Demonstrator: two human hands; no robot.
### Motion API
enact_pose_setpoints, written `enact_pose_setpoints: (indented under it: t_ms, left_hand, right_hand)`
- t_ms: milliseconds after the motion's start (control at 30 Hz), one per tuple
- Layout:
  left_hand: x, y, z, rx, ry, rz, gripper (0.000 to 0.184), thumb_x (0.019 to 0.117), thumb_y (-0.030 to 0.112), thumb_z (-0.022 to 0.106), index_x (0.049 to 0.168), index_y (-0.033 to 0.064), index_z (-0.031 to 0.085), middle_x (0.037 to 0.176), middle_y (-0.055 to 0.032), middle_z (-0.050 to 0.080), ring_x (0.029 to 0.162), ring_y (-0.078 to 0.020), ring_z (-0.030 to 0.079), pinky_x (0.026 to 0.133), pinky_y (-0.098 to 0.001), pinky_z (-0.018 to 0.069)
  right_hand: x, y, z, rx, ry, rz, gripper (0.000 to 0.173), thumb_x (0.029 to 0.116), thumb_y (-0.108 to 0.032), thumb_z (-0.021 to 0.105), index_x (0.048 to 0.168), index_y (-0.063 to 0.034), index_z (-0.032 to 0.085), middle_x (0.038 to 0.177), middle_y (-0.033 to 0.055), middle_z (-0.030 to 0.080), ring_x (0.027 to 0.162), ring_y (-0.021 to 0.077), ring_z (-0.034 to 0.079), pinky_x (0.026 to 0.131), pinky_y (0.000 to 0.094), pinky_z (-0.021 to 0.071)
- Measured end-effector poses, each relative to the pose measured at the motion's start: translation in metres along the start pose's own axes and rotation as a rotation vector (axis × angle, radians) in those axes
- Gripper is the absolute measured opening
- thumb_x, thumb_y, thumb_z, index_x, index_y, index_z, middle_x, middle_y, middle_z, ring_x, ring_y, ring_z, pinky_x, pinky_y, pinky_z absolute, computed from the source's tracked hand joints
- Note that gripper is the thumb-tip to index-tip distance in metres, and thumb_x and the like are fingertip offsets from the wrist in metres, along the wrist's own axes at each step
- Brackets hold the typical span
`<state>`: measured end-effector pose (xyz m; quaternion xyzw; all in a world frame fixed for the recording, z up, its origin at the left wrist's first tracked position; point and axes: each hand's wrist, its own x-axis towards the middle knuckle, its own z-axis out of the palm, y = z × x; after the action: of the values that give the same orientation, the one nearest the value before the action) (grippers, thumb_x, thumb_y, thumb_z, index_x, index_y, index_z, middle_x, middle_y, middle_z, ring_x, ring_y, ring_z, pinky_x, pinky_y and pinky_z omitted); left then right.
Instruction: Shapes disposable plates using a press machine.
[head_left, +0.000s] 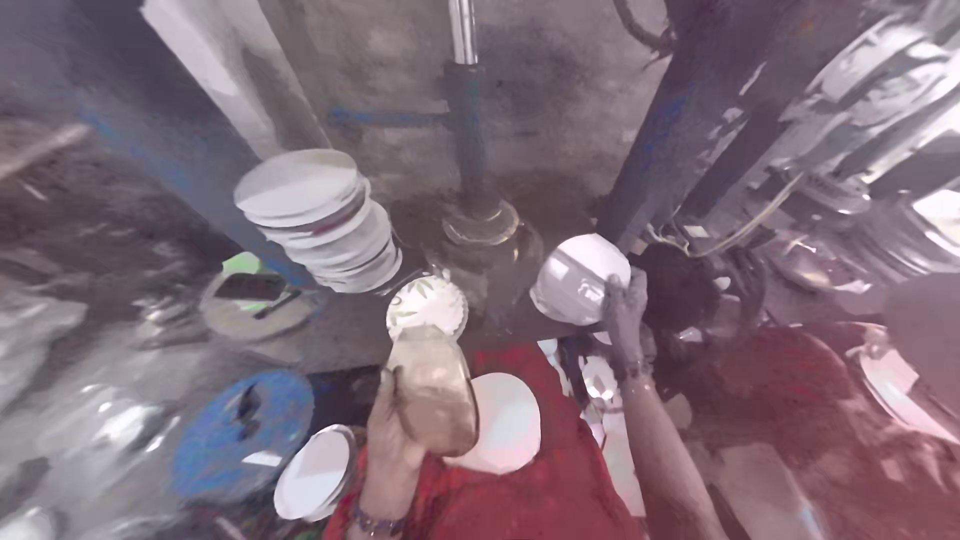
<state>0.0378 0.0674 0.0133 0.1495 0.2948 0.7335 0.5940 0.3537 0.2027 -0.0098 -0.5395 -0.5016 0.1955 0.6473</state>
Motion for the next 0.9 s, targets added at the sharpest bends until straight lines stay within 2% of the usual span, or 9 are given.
enact_pose_setpoints:
  t_ms: [133, 267, 333, 400, 433, 533, 667, 800, 900]
  left_hand:
    - [0.002, -0.015, -0.007, 0.273, -0.05, 0.167, 0.036, 0.1089, 0.025, 0.04, 0.14, 0.0079, 0.043, 0.115, 0.0018, 0.068, 0.105, -0.0088, 0.068, 0.091, -0.0314, 0.0593]
    - [-0.005, -0.02, -0.007, 0.573, -0.082, 0.323, 0.062, 0.1009, 0.031, 0.06, 0.146, -0.0051, 0.038, 0.135, -0.0022, 0.059, 0.115, -0.0044, 0.062, 0.097, -0.025, 0.0539]
    - [-0.008, -0.004, -0.009, 0.692, -0.009, 0.337, 0.064, 0.0989, 0.023, 0.055, 0.149, -0.0088, 0.031, 0.135, -0.005, 0.055, 0.112, 0.0002, 0.059, 0.094, -0.0194, 0.0516]
    - [-0.011, 0.015, -0.021, 0.738, 0.104, 0.394, 0.041, 0.1018, 0.013, 0.049, 0.138, -0.0062, 0.046, 0.122, -0.0012, 0.063, 0.108, -0.0016, 0.061, 0.095, -0.0229, 0.0523]
    - [-0.012, 0.025, -0.029, 0.75, 0.138, 0.445, 0.03, 0.1026, 0.01, 0.046, 0.13, -0.0024, 0.053, 0.116, 0.0019, 0.066, 0.106, -0.003, 0.063, 0.096, -0.0253, 0.0528]
    - [-0.014, 0.06, -0.058, 0.813, 0.092, 0.608, 0.02, 0.1041, 0.014, 0.049, 0.12, 0.0132, 0.062, 0.114, 0.0118, 0.068, 0.108, -0.0023, 0.063, 0.098, -0.0274, 0.0523]
    - [-0.023, 0.092, -0.085, 0.98, 0.002, 0.709, 0.022, 0.098, 0.012, 0.06, 0.12, 0.0118, 0.062, 0.118, 0.0112, 0.065, 0.112, -0.0017, 0.06, 0.101, -0.0258, 0.05]
    - [-0.031, 0.094, -0.096, 1.078, 0.032, 0.678, 0.019, 0.0988, 0.011, 0.058, 0.114, 0.0041, 0.066, 0.113, 0.0067, 0.069, 0.105, 0.0011, 0.063, 0.095, -0.0226, 0.0524]
    - [-0.039, 0.092, -0.086, 1.227, 0.064, 0.516, 0.025, 0.1016, 0.012, 0.054, 0.116, -0.0046, 0.064, 0.116, -0.0057, 0.067, 0.107, -0.0011, 0.061, 0.098, -0.0235, 0.0504]
  right_hand:
    - [-0.066, -0.073, 0.016, 0.163, -0.467, 0.01, 0.036, 0.1022, -0.009, 0.05, 0.13, 0.0136, 0.053, 0.098, 0.0031, 0.068, 0.078, -0.0042, 0.062, 0.072, 0.017, 0.0544]
    - [-0.119, -0.093, 0.031, 0.387, -0.819, 0.054, 0.035, 0.1054, -0.005, 0.038, 0.13, 0.016, 0.053, 0.118, 0.0066, 0.068, 0.106, -0.0051, 0.062, 0.098, 0.0178, 0.0517]
    - [-0.125, -0.088, 0.034, 0.294, -0.844, 0.171, 0.033, 0.1085, -0.012, 0.036, 0.121, 0.0079, 0.059, 0.104, -0.0001, 0.069, 0.096, -0.0035, 0.064, 0.089, 0.0187, 0.0548]
    - [-0.135, -0.077, 0.036, -0.17, -0.899, 0.081, 0.04, 0.106, -0.025, 0.049, 0.121, 0.0083, 0.065, 0.102, 0.0138, 0.071, 0.096, 0.0147, 0.068, 0.089, 0.0318, 0.0539]
    - [-0.139, -0.072, 0.037, -0.418, -1.005, 0.048, 0.055, 0.1028, -0.037, 0.055, 0.133, 0.0082, 0.06, 0.121, 0.024, 0.068, 0.115, 0.0303, 0.066, 0.102, 0.0452, 0.0501]
    - [-0.151, -0.06, 0.044, -0.806, -1.24, 0.107, 0.1, 0.0894, -0.068, 0.061, 0.154, 0.0037, 0.038, 0.157, 0.03, 0.038, 0.148, 0.0449, 0.034, 0.12, 0.0599, 0.0281]
    - [-0.153, -0.057, 0.043, -0.78, -1.119, 0.181, 0.083, 0.0864, -0.055, 0.075, 0.143, 0.0014, 0.054, 0.14, 0.0281, 0.057, 0.13, 0.0439, 0.055, 0.108, 0.0584, 0.0437]
    - [-0.159, -0.052, 0.038, -0.645, -0.924, 0.029, 0.069, 0.0841, -0.04, 0.081, 0.134, 0.0035, 0.061, 0.136, 0.0298, 0.058, 0.132, 0.0473, 0.051, 0.112, 0.0638, 0.0355]
    - [-0.159, -0.063, 0.029, -0.228, -0.641, 0.029, 0.036, 0.0846, -0.014, 0.078, 0.11, 0.0066, 0.064, 0.099, 0.0145, 0.069, 0.092, 0.02, 0.068, 0.085, 0.0393, 0.0567]
